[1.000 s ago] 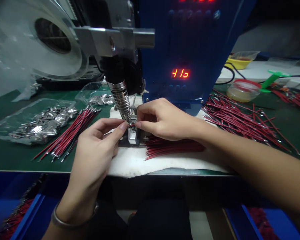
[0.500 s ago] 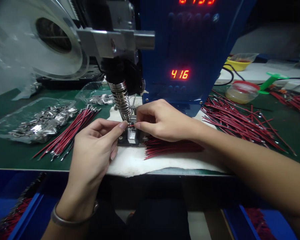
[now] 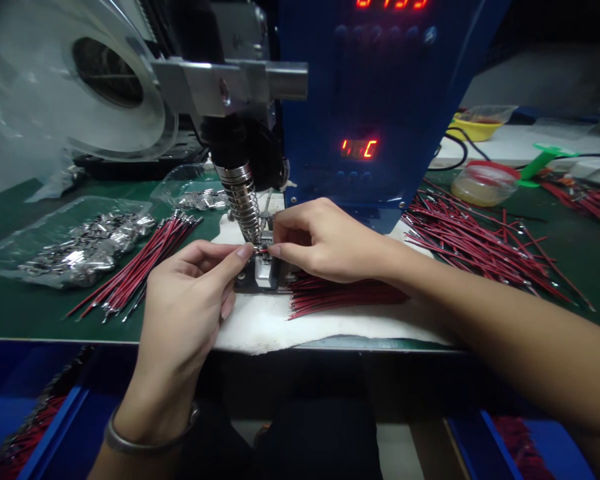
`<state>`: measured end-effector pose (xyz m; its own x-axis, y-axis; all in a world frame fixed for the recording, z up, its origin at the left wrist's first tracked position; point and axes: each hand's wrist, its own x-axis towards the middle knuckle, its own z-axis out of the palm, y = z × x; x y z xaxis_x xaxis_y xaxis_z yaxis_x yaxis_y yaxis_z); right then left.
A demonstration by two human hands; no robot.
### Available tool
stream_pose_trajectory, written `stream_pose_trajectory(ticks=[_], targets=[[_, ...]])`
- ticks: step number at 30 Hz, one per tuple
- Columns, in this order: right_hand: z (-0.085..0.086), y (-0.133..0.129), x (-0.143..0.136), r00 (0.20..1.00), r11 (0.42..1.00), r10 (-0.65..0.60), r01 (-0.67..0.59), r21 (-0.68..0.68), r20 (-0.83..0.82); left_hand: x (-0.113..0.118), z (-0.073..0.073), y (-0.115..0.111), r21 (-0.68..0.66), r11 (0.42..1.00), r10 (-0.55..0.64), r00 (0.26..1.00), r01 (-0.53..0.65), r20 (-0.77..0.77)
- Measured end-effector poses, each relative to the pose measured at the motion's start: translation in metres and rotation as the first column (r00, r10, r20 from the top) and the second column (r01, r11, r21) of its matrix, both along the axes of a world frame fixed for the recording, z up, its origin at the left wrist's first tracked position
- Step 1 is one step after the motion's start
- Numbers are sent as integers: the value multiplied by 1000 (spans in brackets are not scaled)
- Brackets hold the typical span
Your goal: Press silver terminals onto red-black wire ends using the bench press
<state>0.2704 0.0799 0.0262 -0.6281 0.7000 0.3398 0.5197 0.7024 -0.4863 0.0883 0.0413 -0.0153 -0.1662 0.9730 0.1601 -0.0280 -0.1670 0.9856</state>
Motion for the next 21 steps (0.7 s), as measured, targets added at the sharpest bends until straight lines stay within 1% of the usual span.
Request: stream_pose_trajectory(ticks=[7,21], targets=[[0,-1,1,1000,999,-6,6,32,2,0,-1,-2,-9,1000,-1,1000,1,-7],[3,-9,-4,996,993,-90,87,82,29,0,1,-1,-5,1000,8,1000,-8,-30]])
